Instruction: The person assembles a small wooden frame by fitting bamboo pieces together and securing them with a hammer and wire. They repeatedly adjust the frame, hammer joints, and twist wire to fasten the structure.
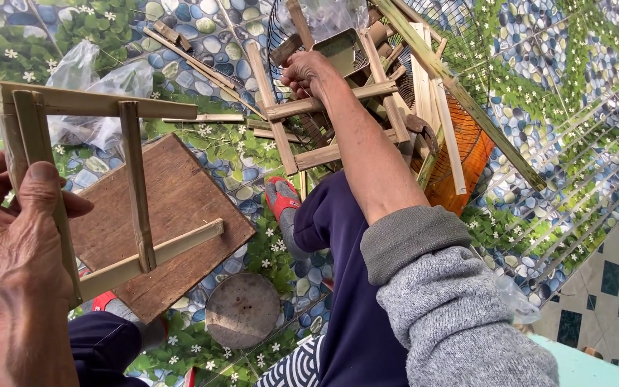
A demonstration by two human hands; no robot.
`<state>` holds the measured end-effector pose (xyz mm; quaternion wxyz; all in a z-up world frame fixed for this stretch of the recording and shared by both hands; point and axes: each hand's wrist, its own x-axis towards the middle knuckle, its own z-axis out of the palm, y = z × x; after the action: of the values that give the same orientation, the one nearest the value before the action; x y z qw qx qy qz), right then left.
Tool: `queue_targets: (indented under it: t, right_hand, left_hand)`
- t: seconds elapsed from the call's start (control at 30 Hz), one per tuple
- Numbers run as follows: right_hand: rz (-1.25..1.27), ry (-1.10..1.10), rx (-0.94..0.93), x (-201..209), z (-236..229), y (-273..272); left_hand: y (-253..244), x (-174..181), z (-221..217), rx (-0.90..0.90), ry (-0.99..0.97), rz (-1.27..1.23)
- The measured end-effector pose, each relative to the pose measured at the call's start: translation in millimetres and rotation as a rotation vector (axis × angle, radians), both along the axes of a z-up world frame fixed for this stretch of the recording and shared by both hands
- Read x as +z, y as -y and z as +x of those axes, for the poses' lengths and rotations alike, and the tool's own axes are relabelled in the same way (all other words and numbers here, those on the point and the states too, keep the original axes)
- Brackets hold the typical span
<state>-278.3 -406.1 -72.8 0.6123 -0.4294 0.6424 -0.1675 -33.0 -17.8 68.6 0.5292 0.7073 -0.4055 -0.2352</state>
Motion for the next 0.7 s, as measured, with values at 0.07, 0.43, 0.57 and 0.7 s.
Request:
queue_targets:
  t: [0.07, 0.43, 0.57, 0.7]
  right_hand:
    - [-0.003, -0.010, 0.008, 0, -1, 2]
    - [-0.164, -0.075, 0.223, -2, -2, 6]
    - [-0.156, -0.227, 0.395, 0, 0, 6]
    - [-0.424, -0.644, 0.682, -78, -13, 49]
  left_hand:
    - [1, -2, 0, 0.000, -0.004, -0.008]
    - [7, -9, 5, 0.034, 0.032, -0.081]
    - [13, -2, 0, 0.141, -0.040, -0.025]
    - [12, 1, -1, 0.215, -0.172, -0.088]
